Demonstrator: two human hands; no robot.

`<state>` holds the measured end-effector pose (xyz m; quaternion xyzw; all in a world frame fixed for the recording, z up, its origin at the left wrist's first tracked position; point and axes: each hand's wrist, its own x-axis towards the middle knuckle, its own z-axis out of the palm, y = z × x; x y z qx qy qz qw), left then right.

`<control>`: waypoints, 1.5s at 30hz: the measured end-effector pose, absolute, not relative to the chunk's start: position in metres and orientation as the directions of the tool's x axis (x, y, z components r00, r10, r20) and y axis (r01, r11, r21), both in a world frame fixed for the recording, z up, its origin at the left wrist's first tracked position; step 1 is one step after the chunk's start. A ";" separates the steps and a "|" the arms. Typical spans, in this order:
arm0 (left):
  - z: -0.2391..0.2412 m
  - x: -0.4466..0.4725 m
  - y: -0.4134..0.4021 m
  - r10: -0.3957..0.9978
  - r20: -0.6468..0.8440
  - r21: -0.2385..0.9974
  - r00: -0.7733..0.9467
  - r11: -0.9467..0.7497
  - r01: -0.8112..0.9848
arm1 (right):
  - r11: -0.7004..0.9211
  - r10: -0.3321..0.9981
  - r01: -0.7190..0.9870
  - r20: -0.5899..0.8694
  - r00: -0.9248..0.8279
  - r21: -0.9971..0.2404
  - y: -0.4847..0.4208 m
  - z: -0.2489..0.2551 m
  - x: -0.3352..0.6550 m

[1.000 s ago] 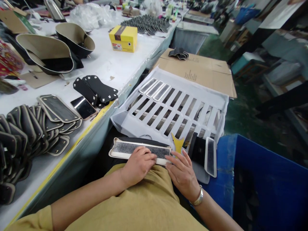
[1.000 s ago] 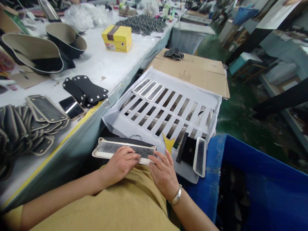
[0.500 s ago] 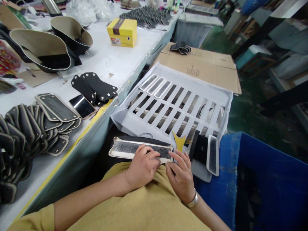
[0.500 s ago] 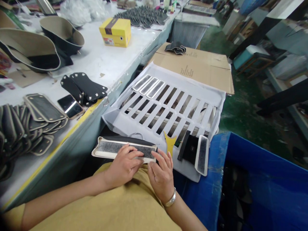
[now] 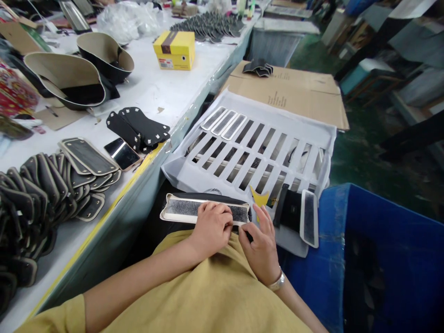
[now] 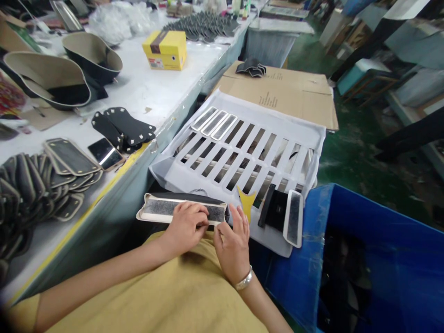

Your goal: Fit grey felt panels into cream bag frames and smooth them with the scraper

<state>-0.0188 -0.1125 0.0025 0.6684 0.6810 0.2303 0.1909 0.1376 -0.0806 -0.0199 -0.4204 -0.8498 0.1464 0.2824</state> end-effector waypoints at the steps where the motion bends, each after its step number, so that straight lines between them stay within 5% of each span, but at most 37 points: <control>1: 0.003 -0.019 -0.112 0.999 0.033 0.567 -0.042 0.016 0.823 | 0.581 0.814 0.633 0.337 -0.474 -0.512 -0.080 -0.021 0.137; 8: 0.003 -0.015 -0.106 0.997 -0.038 0.488 -0.065 0.076 0.870 | 0.432 0.893 0.585 0.234 -0.385 -0.687 -0.073 -0.030 0.133; 15: 0.008 -0.016 -0.106 0.994 -0.091 0.454 -0.054 0.090 0.886 | 0.684 0.705 0.661 0.514 -0.489 -0.310 -0.105 -0.024 0.145; 25: 0.010 -0.030 -0.114 1.000 -0.024 0.478 -0.014 0.023 0.878 | 0.760 0.584 0.650 0.438 -0.684 0.003 -0.126 -0.037 0.139; 29: 0.017 -0.056 -0.137 0.989 0.145 0.426 0.000 -0.062 0.903 | 0.759 0.569 0.649 0.426 -0.704 0.059 -0.127 -0.033 0.138; 39: 0.001 -0.066 -0.129 0.991 0.031 0.465 0.134 -0.133 0.875 | 0.765 0.546 0.636 0.423 -0.723 0.100 -0.126 -0.038 0.130; 45: -0.001 -0.058 -0.143 0.991 0.079 0.349 0.106 -0.127 0.928 | 0.788 0.512 0.607 0.439 -0.739 0.103 -0.123 -0.041 0.126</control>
